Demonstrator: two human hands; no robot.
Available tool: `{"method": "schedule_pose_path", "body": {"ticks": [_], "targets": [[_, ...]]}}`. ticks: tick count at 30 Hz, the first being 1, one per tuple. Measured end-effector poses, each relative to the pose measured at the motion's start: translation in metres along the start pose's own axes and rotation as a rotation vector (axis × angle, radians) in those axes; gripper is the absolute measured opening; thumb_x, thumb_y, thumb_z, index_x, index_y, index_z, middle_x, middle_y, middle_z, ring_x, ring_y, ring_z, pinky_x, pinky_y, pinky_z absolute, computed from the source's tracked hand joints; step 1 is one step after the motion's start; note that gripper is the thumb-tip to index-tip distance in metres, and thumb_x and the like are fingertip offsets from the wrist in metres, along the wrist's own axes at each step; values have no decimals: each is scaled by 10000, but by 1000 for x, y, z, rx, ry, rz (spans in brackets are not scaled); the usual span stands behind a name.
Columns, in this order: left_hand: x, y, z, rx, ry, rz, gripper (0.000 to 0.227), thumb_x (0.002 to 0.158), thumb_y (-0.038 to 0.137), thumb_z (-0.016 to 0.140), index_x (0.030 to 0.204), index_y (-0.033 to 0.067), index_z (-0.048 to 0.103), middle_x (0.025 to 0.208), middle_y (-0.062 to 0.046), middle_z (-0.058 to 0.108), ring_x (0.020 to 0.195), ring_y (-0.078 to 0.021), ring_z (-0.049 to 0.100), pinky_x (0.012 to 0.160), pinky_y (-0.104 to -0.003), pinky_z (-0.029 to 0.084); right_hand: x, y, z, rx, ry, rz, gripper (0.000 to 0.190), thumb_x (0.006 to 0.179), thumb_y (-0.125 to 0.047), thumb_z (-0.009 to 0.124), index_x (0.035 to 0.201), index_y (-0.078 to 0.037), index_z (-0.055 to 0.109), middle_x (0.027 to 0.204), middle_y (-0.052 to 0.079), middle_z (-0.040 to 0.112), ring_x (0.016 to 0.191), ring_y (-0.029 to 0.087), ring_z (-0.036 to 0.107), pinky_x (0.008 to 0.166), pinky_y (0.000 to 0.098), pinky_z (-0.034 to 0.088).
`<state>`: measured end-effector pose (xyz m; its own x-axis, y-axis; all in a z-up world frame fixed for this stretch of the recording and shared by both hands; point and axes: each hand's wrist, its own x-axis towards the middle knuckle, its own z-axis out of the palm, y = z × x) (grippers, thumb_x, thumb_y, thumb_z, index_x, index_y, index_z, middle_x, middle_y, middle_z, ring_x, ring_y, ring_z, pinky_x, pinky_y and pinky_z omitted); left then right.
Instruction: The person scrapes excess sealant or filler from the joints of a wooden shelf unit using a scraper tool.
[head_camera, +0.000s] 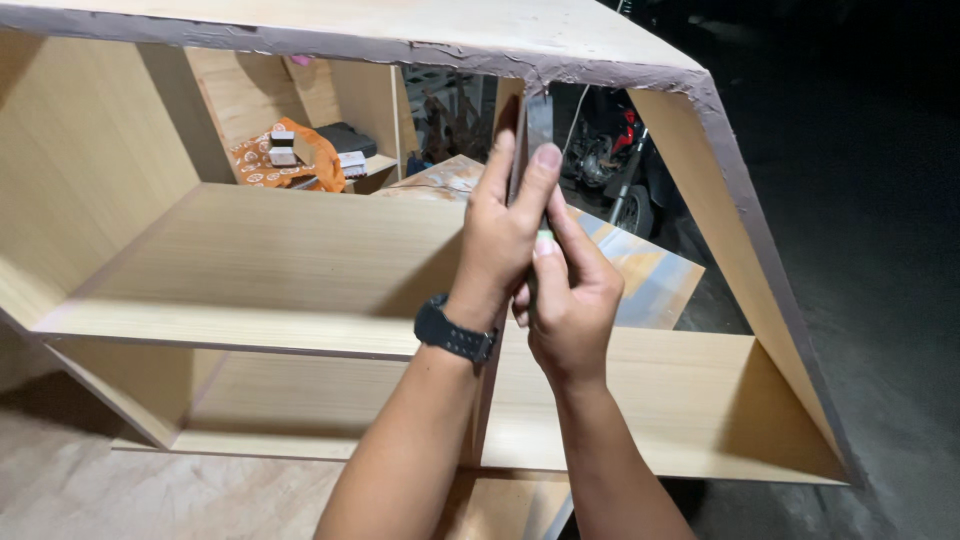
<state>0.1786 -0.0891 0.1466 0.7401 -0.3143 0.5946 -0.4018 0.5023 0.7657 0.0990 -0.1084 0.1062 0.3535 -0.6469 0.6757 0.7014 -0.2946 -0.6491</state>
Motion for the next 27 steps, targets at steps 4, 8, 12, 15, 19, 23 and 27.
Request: {"method": "schedule_pose_path", "body": {"ticks": [4, 8, 12, 15, 19, 23, 27], "targets": [[0, 7, -1, 9, -1, 7, 785, 1003, 496, 727, 1657, 125, 499, 1688, -230, 533, 1586, -385, 479, 1301, -513, 400, -2, -7, 3, 4, 23, 23, 454, 1061, 3, 559, 1509, -13, 634, 559, 255, 609, 396, 224, 613, 293, 295, 507], [20, -3, -1, 102, 17, -31, 704, 939, 653, 734, 1475, 199, 684, 1365, -196, 771, 1328, -361, 710, 1113, -523, 551, 10, -18, 11, -49, 1, -61, 453, 1070, -8, 534, 1512, -24, 629, 565, 250, 616, 416, 239, 629, 318, 301, 524], [-3, 15, -2, 85, 6, -66, 904, 912, 606, 745, 1605, 60, 550, 1643, -258, 569, 1544, -422, 528, 1259, -525, 427, -4, -7, 4, -43, 17, -4, 459, 1064, -3, 542, 1516, -15, 627, 569, 265, 591, 405, 266, 634, 289, 311, 510], [-2, 6, -3, 40, 8, -59, 853, 958, 559, 735, 1611, 47, 537, 1662, -285, 534, 1562, -454, 482, 1281, -551, 406, -3, -4, 3, 3, -2, -22, 448, 1067, 20, 543, 1507, 0, 625, 652, 292, 640, 430, 252, 653, 298, 311, 518], [9, 12, 4, -52, 36, -47, 757, 949, 541, 777, 1568, 140, 610, 1577, -192, 654, 1526, -363, 566, 1261, -514, 473, 6, -11, 9, 37, -25, -66, 452, 1082, 37, 529, 1527, 5, 605, 665, 243, 643, 452, 213, 646, 321, 281, 515], [2, 3, -1, -19, 18, -59, 804, 950, 547, 770, 1605, 128, 564, 1639, -228, 584, 1561, -402, 508, 1284, -533, 424, 1, -10, 5, -5, -35, -40, 457, 1073, 41, 521, 1521, 15, 608, 683, 271, 656, 441, 221, 640, 310, 292, 512], [11, 0, 4, -76, 27, -37, 725, 972, 498, 784, 1578, 145, 599, 1584, -206, 641, 1535, -377, 550, 1268, -531, 456, 7, -14, 9, 25, -34, -55, 460, 1076, 54, 524, 1528, 15, 601, 692, 249, 656, 456, 205, 641, 321, 278, 507]]}}
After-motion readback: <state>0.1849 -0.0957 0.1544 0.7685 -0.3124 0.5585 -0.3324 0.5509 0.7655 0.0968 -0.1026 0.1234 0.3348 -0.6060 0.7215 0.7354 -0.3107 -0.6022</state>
